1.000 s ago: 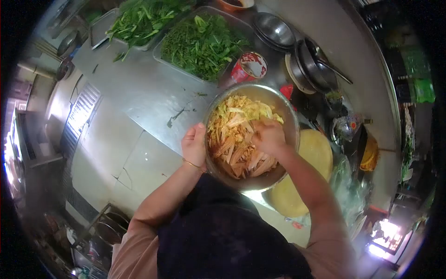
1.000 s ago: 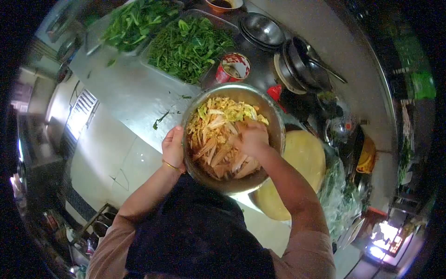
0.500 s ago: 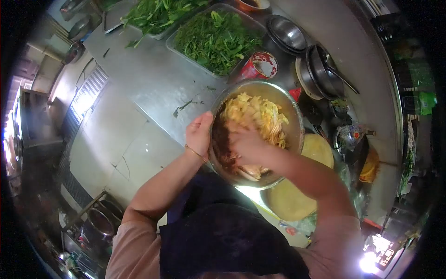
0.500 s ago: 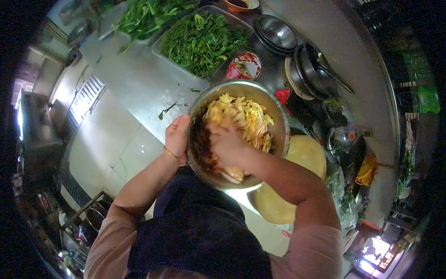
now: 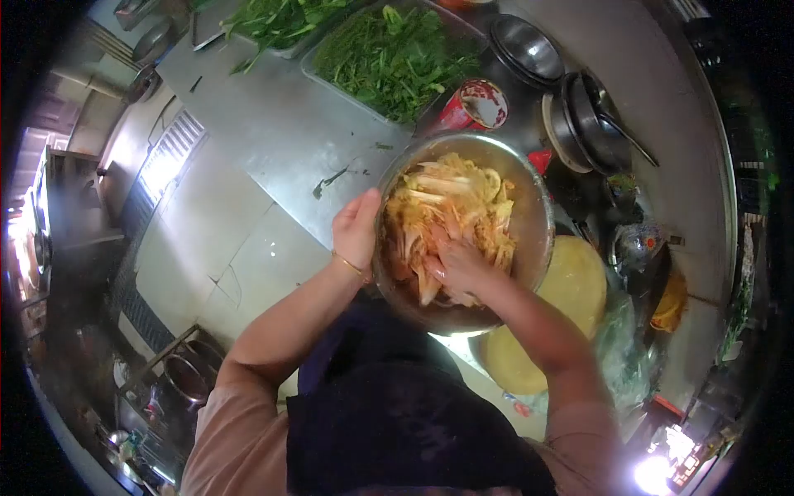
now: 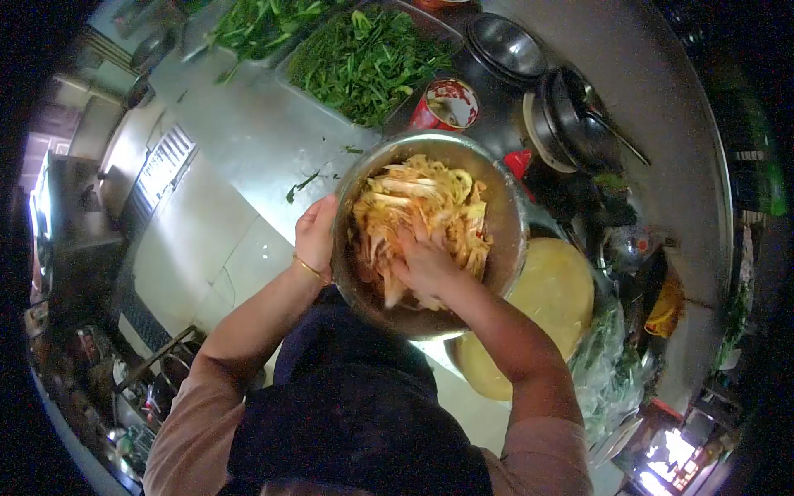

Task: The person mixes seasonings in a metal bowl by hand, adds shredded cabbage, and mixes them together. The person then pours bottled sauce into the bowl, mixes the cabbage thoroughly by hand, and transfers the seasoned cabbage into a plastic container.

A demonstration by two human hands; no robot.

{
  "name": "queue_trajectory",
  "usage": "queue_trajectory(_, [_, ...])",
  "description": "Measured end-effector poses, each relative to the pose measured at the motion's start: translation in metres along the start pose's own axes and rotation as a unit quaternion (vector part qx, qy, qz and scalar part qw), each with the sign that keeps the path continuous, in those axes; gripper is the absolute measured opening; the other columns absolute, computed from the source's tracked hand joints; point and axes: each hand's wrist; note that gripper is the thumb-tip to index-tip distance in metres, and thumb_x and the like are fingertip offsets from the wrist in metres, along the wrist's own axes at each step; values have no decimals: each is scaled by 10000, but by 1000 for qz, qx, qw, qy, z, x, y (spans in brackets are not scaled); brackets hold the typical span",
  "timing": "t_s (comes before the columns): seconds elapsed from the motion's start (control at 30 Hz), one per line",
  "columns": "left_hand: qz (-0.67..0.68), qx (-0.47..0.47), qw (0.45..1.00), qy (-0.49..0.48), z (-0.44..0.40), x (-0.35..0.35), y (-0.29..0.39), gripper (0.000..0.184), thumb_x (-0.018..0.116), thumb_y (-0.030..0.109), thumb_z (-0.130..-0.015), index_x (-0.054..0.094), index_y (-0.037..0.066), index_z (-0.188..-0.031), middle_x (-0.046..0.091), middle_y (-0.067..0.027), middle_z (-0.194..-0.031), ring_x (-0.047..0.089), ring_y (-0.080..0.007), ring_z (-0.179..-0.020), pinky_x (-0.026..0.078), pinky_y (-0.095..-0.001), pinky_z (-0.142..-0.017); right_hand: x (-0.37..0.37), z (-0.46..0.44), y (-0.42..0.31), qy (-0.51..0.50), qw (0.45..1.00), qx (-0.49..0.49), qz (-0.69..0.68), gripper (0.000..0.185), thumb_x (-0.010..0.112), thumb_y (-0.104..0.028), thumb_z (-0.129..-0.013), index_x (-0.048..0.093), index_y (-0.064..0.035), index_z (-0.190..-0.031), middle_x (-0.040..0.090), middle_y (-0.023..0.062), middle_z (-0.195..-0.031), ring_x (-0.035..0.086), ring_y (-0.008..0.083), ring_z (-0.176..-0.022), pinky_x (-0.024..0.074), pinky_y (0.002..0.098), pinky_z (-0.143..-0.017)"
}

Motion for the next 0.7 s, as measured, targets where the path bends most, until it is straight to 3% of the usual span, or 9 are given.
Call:
queue_trajectory(0.17, [11,-15,999,-30,0,2,8,311,601,298,-965,659,6,-1056,668,-31,-983,593,-109,-877,477,-262,-801,-63,-2,-7,-91,989,-61,101,611,574,-372,-841,461,-138,-1394,312,265,-1489,514,462,-1181,386,536,-1022])
queue_trajectory(0.2, [14,-15,999,-39,0,1,8,313,601,300,-965,659,6,-1053,667,-30,-983,592,-108,-877,476,-261,-802,-89,6,-28,-109,990,-13,83,496,612,-346,-801,594,-169,-1264,497,195,-1372,594,332,-1101,454,507,-942])
queue_trajectory(0.3, [17,-18,999,-33,-5,0,3,307,604,298,-963,655,8,-1049,666,-26,-965,594,-105,-857,479,-259,-787,-80,3,-54,-2,980,-116,161,363,628,-299,-757,684,-159,-1088,631,78,-1194,620,234,-1013,445,474,-948])
queue_trajectory(0.37, [13,-16,999,-38,-9,-1,1,301,610,293,-961,652,9,-1052,665,-24,-954,593,-102,-846,481,-259,-779,-62,-21,-78,50,910,-348,220,264,628,-260,-737,712,-164,-969,664,-5,-1078,598,207,-1024,400,424,-992])
queue_trajectory(0.43, [21,-20,999,-44,-8,-4,-1,291,614,286,-959,650,12,-1051,664,-23,-944,593,-100,-840,483,-260,-772,-38,-46,-94,-248,877,-238,337,320,642,-287,-762,712,-112,-1021,659,50,-1087,561,246,-1099,356,418,-1041])
queue_trajectory(0.5, [48,-17,997,-55,-9,-2,2,277,617,277,-957,649,17,-1047,663,-23,-938,593,-99,-839,486,-261,-767,35,-63,-49,-138,844,-280,436,325,657,-338,-742,725,-101,-955,658,53,-1053,537,249,-1117,310,428,-1068])
queue_trajectory(0.57, [32,-32,998,-49,-3,-1,6,281,605,275,-963,642,16,-1066,667,-32,-942,598,-102,-842,492,-267,-768,35,-60,-47,-160,824,-256,480,342,676,-377,-722,735,-98,-910,655,63,-1040,506,255,-1161,274,456,-1088])
queue_trajectory(0.63, [26,-32,997,-61,-6,0,9,288,598,275,-967,637,15,-1082,670,-37,-950,602,-106,-845,495,-268,-769,-33,-35,-67,-253,838,-180,448,358,698,-398,-706,740,-103,-904,647,77,-1068,464,263,-1231,243,503,-1101])
queue_trajectory(0.7, [24,-26,998,-55,-6,0,7,295,595,276,-968,633,13,-1096,672,-41,-959,605,-108,-847,496,-266,-769,-68,-13,-50,-227,887,-143,377,378,718,-409,-702,741,-107,-928,633,84,-1133,415,272,-1305,204,554,-1116])
Point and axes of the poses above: each hand's wrist, its own z-axis away from the middle knuckle, its own x-axis out of the palm, y = z × x
